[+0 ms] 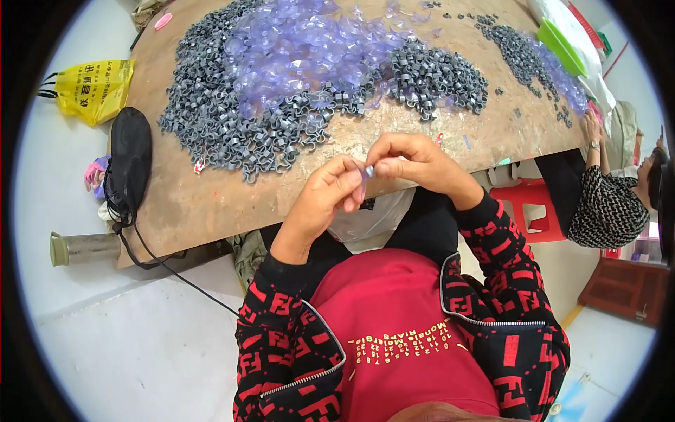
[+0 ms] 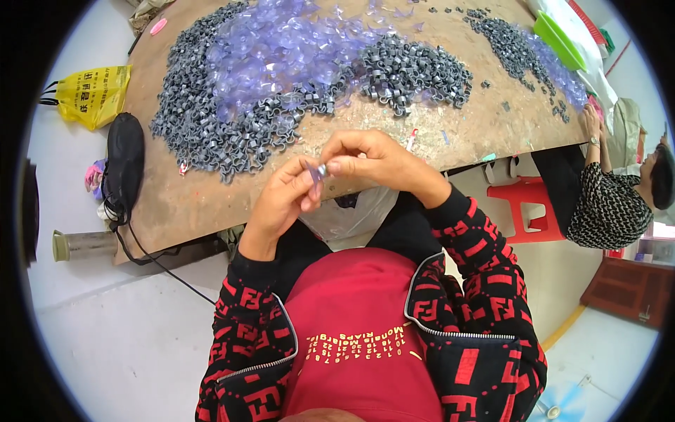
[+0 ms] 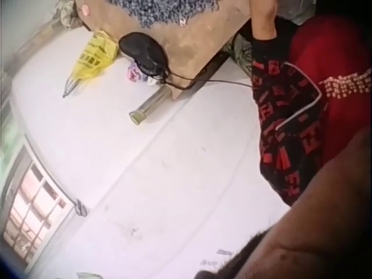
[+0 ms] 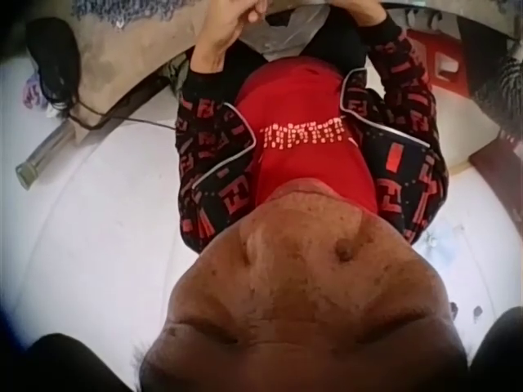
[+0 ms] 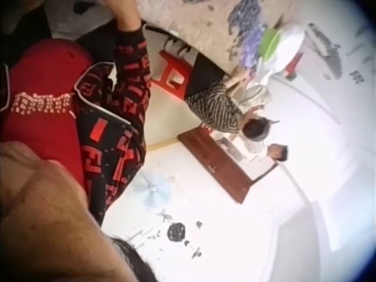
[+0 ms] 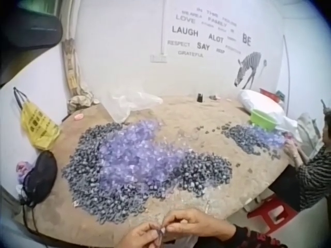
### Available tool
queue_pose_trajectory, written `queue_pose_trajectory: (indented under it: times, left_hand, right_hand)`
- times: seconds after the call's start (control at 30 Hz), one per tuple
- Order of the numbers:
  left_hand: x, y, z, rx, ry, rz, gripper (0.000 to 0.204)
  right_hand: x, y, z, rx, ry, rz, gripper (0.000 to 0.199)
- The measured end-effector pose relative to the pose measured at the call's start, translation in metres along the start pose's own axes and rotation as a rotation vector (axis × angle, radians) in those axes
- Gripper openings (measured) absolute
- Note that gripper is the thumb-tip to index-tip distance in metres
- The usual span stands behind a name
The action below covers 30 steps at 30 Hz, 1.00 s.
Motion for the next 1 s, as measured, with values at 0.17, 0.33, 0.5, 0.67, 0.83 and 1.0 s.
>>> queue_pose_trajectory:
  times: [0.17,0.33,0.5,0.67,0.83,1.0]
  left_hand:
    - [0.010,-0.026,0.029,0.000,-0.280,-0.828,0.013]
    - [-0.029,-0.104,0.049,0.063,-0.215,-1.446,0.023]
    - [-0.029,-0.104,0.046,0.208,-0.136,-1.404,0.037]
    - [0.009,-0.016,0.030,-0.094,-0.319,-0.848,0.037]
    - [-0.003,0.063,-0.006,0.461,0.247,-0.954,0.025]
    - [-0.007,0.023,-0.005,0.354,0.074,-0.872,0.022]
  right_hand:
    - [-0.062,0.009,-0.010,-0.031,0.417,0.571,0.013]
    - [-0.074,0.018,-0.035,-0.228,0.674,0.792,0.013]
    - [-0.068,0.023,-0.042,-0.275,0.701,1.191,0.016]
    - [-0.077,0.024,-0.029,-0.252,0.710,0.839,0.012]
    - [-0.038,0.001,-0.021,-0.199,0.373,0.462,0.008]
    - [-0.008,-0.003,-0.014,-0.167,0.201,0.403,0.007]
Point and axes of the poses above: each hand's wrist, its own z-axis away from the middle knuckle, its own x-axis out of the palm, y = z × x, the point moved 7 cm from there along -z, towards the middle knuckle, and after that the axes turned 9 degrees about x, right-handed, at the moved point
